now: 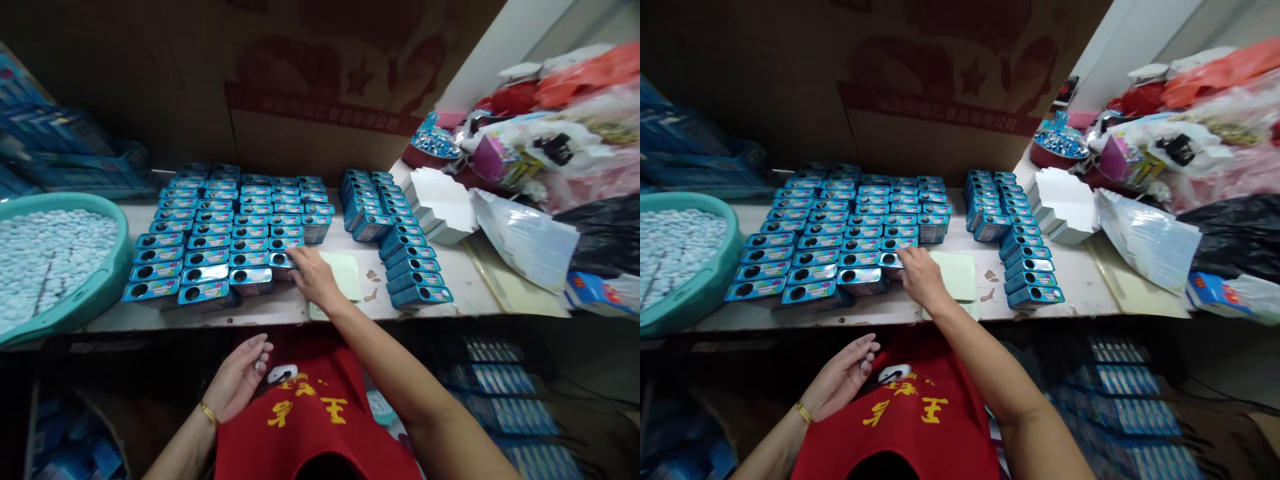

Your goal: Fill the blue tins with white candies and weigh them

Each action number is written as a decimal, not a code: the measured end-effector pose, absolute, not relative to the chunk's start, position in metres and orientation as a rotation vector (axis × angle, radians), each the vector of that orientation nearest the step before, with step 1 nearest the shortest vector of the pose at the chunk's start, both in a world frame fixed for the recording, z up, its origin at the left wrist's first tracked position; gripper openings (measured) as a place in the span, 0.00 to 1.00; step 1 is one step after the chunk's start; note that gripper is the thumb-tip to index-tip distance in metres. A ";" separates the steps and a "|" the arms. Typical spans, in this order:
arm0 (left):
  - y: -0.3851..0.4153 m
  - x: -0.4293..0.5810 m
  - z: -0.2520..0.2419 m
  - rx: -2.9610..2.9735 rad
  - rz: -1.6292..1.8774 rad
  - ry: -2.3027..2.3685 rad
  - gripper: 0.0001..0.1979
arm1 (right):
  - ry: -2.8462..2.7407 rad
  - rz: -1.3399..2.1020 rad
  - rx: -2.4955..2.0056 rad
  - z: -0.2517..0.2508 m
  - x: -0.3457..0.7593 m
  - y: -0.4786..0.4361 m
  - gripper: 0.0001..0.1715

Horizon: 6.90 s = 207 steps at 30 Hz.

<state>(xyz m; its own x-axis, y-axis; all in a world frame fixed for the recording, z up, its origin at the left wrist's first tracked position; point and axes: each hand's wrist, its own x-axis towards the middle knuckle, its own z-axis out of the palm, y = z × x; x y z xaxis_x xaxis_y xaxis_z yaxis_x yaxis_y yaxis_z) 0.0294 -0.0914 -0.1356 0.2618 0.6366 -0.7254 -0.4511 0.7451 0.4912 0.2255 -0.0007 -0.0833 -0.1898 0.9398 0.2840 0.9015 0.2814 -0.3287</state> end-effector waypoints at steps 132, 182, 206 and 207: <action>-0.084 0.018 -0.137 0.264 0.788 1.129 0.12 | -1.710 0.219 -1.586 -0.055 0.359 -0.064 0.24; -0.082 0.013 -0.147 0.209 0.833 1.071 0.11 | -1.751 -0.389 -2.277 -0.071 0.391 0.066 0.18; -0.098 0.017 -0.137 0.226 0.818 1.132 0.12 | -2.083 -0.629 -2.082 -0.058 0.398 0.050 0.11; -0.099 0.018 -0.138 0.232 0.808 1.134 0.12 | -2.152 -0.644 -2.017 -0.048 0.392 0.037 0.11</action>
